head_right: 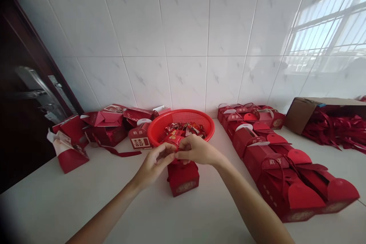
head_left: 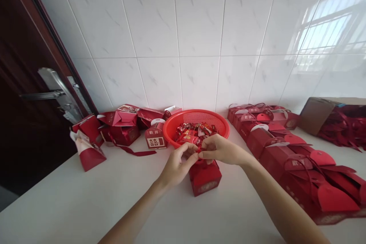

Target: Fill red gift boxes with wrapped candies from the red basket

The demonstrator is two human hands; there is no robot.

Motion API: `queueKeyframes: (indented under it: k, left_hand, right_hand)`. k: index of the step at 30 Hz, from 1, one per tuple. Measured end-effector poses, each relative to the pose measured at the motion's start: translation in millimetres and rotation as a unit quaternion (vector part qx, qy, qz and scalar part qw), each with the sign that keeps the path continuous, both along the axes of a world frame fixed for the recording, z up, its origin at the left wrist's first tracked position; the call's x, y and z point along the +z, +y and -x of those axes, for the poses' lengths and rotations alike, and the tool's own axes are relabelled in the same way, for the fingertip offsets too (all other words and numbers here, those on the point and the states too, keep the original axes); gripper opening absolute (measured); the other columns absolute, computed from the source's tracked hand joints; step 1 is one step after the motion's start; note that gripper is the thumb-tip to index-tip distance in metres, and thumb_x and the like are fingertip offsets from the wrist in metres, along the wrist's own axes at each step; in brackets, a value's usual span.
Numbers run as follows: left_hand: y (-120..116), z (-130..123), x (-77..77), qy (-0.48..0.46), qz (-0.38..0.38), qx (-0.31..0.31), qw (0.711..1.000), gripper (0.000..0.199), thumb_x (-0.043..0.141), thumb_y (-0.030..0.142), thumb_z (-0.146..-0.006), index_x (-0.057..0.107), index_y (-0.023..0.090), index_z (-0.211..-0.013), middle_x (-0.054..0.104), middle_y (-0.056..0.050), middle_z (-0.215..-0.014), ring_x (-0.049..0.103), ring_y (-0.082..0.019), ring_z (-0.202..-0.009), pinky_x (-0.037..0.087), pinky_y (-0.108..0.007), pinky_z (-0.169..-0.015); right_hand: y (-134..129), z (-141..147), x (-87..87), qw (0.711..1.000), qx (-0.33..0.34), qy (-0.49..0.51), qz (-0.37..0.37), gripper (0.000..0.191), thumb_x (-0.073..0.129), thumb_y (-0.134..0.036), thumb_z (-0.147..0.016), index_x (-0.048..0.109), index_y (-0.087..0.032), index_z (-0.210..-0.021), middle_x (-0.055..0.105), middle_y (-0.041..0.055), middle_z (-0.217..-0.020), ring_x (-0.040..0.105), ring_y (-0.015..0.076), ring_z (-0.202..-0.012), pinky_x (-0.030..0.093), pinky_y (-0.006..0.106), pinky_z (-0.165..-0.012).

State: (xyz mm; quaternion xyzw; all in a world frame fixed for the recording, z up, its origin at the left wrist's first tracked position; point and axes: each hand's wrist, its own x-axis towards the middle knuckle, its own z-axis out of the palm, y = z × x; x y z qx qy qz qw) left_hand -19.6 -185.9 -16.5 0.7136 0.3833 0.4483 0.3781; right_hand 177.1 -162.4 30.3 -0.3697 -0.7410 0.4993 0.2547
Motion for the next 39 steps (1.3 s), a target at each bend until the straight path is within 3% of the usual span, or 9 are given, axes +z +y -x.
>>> queueKeyframes:
  k: [3, 6, 9, 15, 18, 23, 31, 39]
  left_hand:
    - [-10, -1, 0.6, 0.046, -0.027, -0.001, 0.999, 0.021, 0.067, 0.032, -0.083, 0.068, 0.019, -0.099, 0.068, -0.004, -0.089, 0.061, -0.019, -0.083, 0.05, -0.03, -0.078]
    - [-13, -2, -5.8, 0.09, -0.076, 0.044, 0.992, 0.02, 0.069, 0.027, -0.08, 0.071, 0.02, -0.099, 0.07, -0.005, -0.092, 0.061, -0.022, -0.088, 0.049, -0.034, -0.082]
    - [-12, -3, -16.2, 0.103, -0.097, 0.078, 0.987, 0.019, 0.071, 0.03, -0.08, 0.072, 0.02, -0.096, 0.072, -0.007, -0.095, 0.062, -0.025, -0.094, 0.05, -0.037, -0.085]
    - [-9, -1, -28.5, 0.058, -0.058, 0.068, 0.994, 0.021, 0.058, 0.027, -0.085, 0.074, 0.021, -0.097, 0.072, -0.007, -0.103, 0.062, -0.026, -0.104, 0.05, -0.04, -0.092]
    - [-8, 0, -32.2, 0.045, -0.042, 0.071, 0.996, 0.024, 0.056, 0.024, -0.083, 0.075, 0.022, -0.098, 0.072, -0.007, -0.106, 0.061, -0.026, -0.107, 0.05, -0.04, -0.095]
    - [-10, -2, -34.5, 0.064, -0.068, 0.064, 0.994, 0.018, 0.068, 0.026, -0.08, 0.074, 0.022, -0.097, 0.071, -0.007, -0.106, 0.062, -0.026, -0.107, 0.049, -0.041, -0.096]
    - [-9, -9, -39.0, 0.065, -0.085, 0.082, 0.991, 0.014, 0.067, 0.024, -0.085, 0.072, 0.024, -0.098, 0.071, -0.005, -0.102, 0.061, -0.024, -0.101, 0.048, -0.04, -0.093]
    - [-11, -16, -47.7, 0.025, -0.084, 0.101, 0.991, 0.023, 0.063, 0.014, -0.079, 0.068, 0.023, -0.1, 0.068, -0.005, -0.105, 0.061, -0.025, -0.103, 0.048, -0.039, -0.092]
  right_hand:
    - [-1, -2, 1.7, 1.0, 0.006, 0.001, -0.006, 0.022, 0.072, -0.035, -0.078, 0.061, -0.017, -0.069, 0.065, -0.0001, -0.065, 0.064, 0.016, -0.066, 0.048, 0.026, -0.061]
    - [-2, -2, 2.9, 1.0, 0.006, -0.011, -0.002, 0.019, 0.07, -0.032, -0.077, 0.061, -0.017, -0.071, 0.066, 0.0007, -0.068, 0.064, 0.017, -0.069, 0.048, 0.028, -0.063]
    - [-2, -1, 2.9, 0.999, -0.002, -0.039, -0.017, 0.018, 0.071, -0.03, -0.074, 0.058, -0.017, -0.068, 0.061, -0.0016, -0.065, 0.055, 0.0132, -0.063, 0.04, 0.026, -0.057]
    - [2, 0, -2.4, 0.999, -0.008, -0.027, -0.041, 0.027, 0.071, -0.023, -0.069, 0.046, -0.019, -0.061, 0.044, -0.0075, -0.057, 0.038, 0.0078, -0.056, 0.026, 0.025, -0.051]
    - [3, 3, -5.0, 1.0, -0.007, 0.013, -0.002, 0.026, 0.071, -0.023, -0.07, 0.046, -0.019, -0.063, 0.048, -0.0072, -0.057, 0.045, 0.0088, -0.055, 0.031, 0.024, -0.052]
    - [2, 8, -9.0, 0.999, -0.002, 0.032, 0.041, 0.02, 0.069, -0.02, -0.072, 0.049, -0.02, -0.071, 0.064, -0.0029, -0.06, 0.067, 0.0169, -0.065, 0.048, 0.026, -0.059]
    - [-4, 13, -9.8, 0.998, -0.002, -0.056, -0.009, 0.02, 0.065, -0.017, -0.078, 0.05, -0.019, -0.065, 0.056, -0.0068, -0.049, 0.051, 0.0089, -0.049, 0.037, 0.021, -0.047]
    - [-1, 14, -14.1, 0.998, -0.003, -0.064, -0.027, 0.019, 0.064, -0.015, -0.079, 0.052, -0.018, -0.065, 0.056, -0.0062, -0.052, 0.054, 0.0093, -0.051, 0.037, 0.02, -0.046]
